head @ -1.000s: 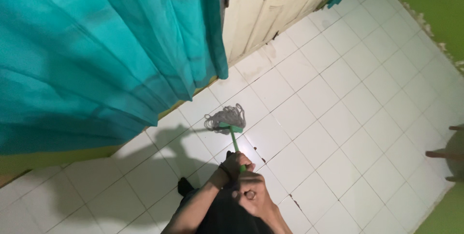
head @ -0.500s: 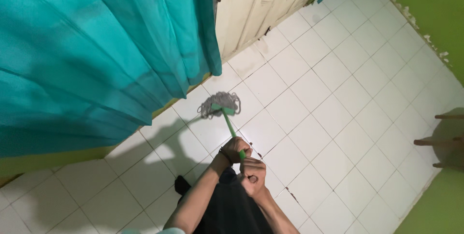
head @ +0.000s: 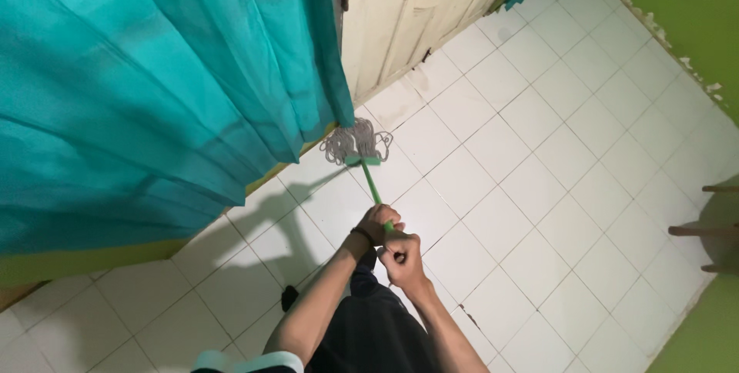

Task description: The person mops the tiled floor of a room by hand using a mop, moving it across the surface near a door and a curtain.

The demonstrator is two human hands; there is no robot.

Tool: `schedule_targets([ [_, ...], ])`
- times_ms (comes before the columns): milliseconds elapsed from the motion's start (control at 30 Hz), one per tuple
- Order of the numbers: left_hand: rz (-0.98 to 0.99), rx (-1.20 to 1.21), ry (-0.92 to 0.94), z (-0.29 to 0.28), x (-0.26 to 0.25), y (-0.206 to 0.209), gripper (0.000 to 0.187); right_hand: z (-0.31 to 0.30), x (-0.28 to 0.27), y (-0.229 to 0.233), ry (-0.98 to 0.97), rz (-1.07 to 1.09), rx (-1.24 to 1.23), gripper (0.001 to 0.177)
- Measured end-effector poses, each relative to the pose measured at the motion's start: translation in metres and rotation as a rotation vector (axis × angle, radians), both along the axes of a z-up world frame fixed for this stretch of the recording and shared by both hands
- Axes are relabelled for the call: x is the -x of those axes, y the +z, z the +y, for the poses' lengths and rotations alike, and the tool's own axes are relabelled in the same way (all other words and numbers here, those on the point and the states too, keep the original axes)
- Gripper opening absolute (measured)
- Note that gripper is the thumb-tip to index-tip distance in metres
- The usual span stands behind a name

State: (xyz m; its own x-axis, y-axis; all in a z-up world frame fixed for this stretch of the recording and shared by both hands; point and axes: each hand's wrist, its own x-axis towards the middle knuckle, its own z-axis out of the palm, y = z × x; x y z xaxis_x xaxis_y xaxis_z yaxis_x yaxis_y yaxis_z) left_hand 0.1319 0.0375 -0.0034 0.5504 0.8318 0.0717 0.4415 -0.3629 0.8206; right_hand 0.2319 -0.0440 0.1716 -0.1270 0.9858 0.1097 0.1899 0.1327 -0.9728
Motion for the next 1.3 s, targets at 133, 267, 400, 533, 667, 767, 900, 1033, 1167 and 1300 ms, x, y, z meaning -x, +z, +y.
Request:
schedule_targets([
  [133, -0.17, -0.38, 0.118, -0.031, -0.004, 0.008, 0.036, -0.013, -0.005, 0.017, 0.108, 0.049, -0.038, 0.03],
  [267, -0.083, 0.109, 0.145, -0.071, 0.002, 0.025, 0.043, -0.041, 0.0, 0.031, 0.145, 0.053, -0.071, 0.036],
  [400, -0.243, 0.048, 0.075, -0.093, -0.005, 0.064, 0.048, -0.063, 0.0, 0.057, 0.083, 0.104, -0.198, 0.035],
  [533, -0.284, 0.14, 0.013, -0.102, -0.006, 0.076, 0.048, -0.066, 0.0, 0.075, 0.005, 0.148, -0.113, 0.034],
  [667, -0.314, -0.131, 0.024, -0.096, -0.013, 0.075, 0.047, -0.065, 0.0, 0.084, -0.025, 0.204, -0.165, 0.035],
  [767, -0.357, -0.121, -0.019, -0.078, -0.001, 0.07, 0.04, -0.061, 0.0, 0.076, 0.007, 0.156, -0.235, 0.034],
  [900, -0.309, -0.074, 0.027, -0.057, 0.011, 0.051, 0.034, -0.049, 0.01, 0.044, 0.058, 0.067, -0.187, 0.036],
  [1033, -0.212, -0.062, 0.062, -0.034, 0.0, 0.033, 0.037, -0.023, 0.003, 0.028, -0.032, 0.106, -0.211, 0.022],
  [1167, -0.24, -0.008, 0.0, 0.003, -0.018, 0.019, 0.037, 0.011, -0.013, 0.029, -0.062, 0.111, -0.306, 0.021],
  [1300, -0.227, -0.199, -0.047, 0.021, -0.027, 0.009, 0.032, 0.022, -0.025, 0.023, -0.069, 0.122, -0.33, 0.016],
])
